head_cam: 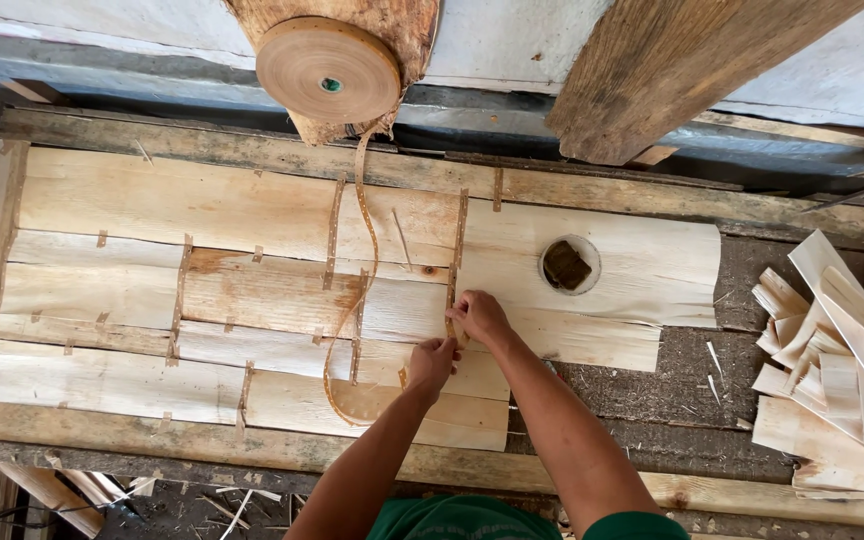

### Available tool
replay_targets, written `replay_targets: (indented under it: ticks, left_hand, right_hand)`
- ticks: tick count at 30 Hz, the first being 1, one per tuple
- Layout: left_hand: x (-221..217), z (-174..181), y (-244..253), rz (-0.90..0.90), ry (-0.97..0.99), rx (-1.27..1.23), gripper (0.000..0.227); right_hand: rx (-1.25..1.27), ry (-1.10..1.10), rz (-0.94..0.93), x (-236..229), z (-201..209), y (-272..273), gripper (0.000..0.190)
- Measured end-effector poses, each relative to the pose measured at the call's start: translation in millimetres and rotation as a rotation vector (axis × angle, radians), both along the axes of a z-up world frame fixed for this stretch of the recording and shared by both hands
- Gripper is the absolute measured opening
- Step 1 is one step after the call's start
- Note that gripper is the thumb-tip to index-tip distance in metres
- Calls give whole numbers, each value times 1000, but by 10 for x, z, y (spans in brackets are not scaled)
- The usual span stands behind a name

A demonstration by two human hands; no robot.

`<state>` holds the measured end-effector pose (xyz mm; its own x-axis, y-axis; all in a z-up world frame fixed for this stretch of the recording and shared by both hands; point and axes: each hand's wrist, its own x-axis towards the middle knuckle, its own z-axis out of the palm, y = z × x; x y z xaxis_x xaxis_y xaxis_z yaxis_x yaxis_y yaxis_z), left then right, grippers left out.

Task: Secure thin wood strips to a base using fiber ties and a cutter.

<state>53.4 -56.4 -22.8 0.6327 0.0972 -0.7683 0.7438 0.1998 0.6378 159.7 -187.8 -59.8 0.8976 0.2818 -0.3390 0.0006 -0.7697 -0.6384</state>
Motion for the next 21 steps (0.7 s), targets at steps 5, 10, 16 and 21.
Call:
replay_targets:
  ticks: [5,10,16,21]
  left_hand:
    - [28,196,18,-57,28,92,31]
    - [-17,130,5,-86,14,169,31]
    - [-15,151,-44,-338,-181,588,31]
    - [61,237,-87,-487,-225,671,27]
  right_hand:
    - [-10,43,-10,-10,147,49,41]
    - [-7,12,-15,-19,34,55,42]
    - [-84,81,-110,4,-81,130,38]
    - [-182,155,-150,89,-42,193,43]
